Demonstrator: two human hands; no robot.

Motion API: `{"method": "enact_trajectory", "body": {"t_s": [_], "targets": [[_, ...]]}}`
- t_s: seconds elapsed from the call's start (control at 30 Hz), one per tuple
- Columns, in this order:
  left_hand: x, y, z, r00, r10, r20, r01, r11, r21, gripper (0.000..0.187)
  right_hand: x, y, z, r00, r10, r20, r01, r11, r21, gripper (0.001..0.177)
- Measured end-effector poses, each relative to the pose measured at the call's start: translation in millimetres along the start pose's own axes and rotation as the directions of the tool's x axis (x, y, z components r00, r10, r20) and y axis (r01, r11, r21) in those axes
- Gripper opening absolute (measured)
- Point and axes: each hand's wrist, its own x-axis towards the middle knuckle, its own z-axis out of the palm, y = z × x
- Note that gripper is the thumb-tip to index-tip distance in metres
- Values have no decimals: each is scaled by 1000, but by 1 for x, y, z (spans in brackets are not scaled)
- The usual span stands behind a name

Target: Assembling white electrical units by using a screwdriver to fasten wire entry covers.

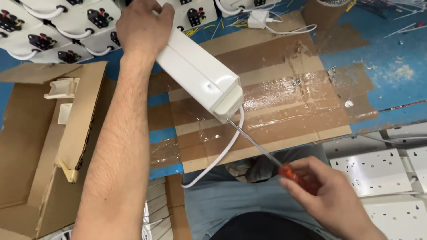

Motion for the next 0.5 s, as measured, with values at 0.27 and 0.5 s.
{"method": "enact_trajectory", "body": {"t_s": [0.27,0.5], "targets": [[4,5,1,1000,16,-22,-15,999,38,37,11,35,-12,893,283,350,-432,755,492,28],[1,5,-3,999,-34,18,34,999,6,36,-5,23,3,911,-409,-54,374,874,-309,28]]}}
